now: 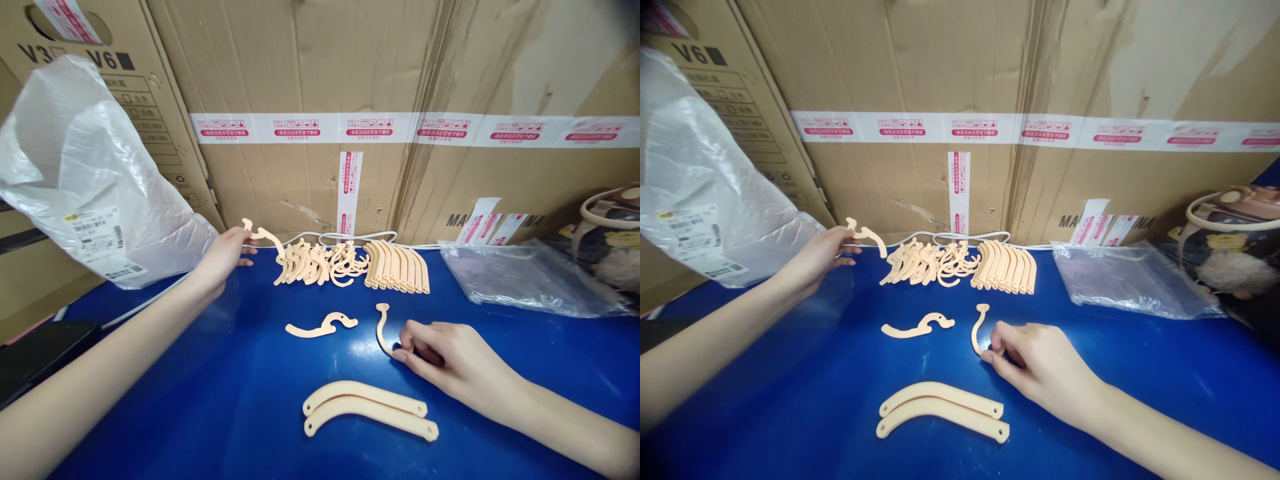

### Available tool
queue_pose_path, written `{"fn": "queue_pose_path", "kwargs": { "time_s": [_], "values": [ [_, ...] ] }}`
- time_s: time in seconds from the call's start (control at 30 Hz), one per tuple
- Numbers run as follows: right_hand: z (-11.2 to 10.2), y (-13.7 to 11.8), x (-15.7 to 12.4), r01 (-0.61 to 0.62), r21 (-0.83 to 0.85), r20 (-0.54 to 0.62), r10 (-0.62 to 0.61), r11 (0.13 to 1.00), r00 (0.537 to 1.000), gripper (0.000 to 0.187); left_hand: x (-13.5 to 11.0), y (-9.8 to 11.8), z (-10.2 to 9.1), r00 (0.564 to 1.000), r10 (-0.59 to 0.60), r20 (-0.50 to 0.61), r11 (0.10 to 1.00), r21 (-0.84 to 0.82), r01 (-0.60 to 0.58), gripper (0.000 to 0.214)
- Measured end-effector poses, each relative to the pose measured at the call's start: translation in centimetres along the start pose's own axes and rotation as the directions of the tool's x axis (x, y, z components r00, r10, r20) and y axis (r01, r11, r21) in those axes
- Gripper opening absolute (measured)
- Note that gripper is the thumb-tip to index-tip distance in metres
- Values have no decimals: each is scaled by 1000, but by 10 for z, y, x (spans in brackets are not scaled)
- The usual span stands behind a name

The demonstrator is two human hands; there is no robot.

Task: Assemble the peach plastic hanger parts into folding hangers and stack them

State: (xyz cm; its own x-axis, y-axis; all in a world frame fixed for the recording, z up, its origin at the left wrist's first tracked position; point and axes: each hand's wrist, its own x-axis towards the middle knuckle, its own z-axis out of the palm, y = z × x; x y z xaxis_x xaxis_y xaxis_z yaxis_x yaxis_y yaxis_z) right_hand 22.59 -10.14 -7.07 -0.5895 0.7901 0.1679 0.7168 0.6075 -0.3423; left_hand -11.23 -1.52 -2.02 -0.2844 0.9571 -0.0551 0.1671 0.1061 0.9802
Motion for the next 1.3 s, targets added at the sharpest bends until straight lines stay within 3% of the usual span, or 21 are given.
{"fn": "queue_pose_path", "kwargs": {
  "time_s": [0.1,0.3,0.47,0.57,0.7,0.77,0.97,1.3],
  "values": [
    [0,0,0,14,0,-11,-14,1000,1000,24,-29,4,11,996,35,76,997,-74,-30,20],
    [2,0,1,5,0,-13,-5,1000,1000,25,-73,-9,30,928,-88,361,977,-151,151,10],
    [1,-2,1,4,-15,-7,-4,1000,1000,24,-77,-19,28,912,-130,388,967,-154,204,6],
    [1,-2,1,3,-14,-17,-3,1000,1000,24,-79,-22,24,918,-155,365,978,-76,195,25],
    [1,-2,2,1,-10,-20,-1,1000,1000,24,-80,-27,20,880,-137,455,991,57,125,49],
    [1,-3,3,-7,-13,-18,7,1000,1000,24,-80,-28,20,856,-117,503,988,143,52,52],
    [1,-3,2,-16,-14,-21,16,1000,1000,23,-87,-27,32,865,129,485,890,328,-316,30],
    [1,-3,3,-28,-12,-10,28,1000,1000,24,-100,-42,44,839,201,505,695,530,-486,21]
  ]
}}
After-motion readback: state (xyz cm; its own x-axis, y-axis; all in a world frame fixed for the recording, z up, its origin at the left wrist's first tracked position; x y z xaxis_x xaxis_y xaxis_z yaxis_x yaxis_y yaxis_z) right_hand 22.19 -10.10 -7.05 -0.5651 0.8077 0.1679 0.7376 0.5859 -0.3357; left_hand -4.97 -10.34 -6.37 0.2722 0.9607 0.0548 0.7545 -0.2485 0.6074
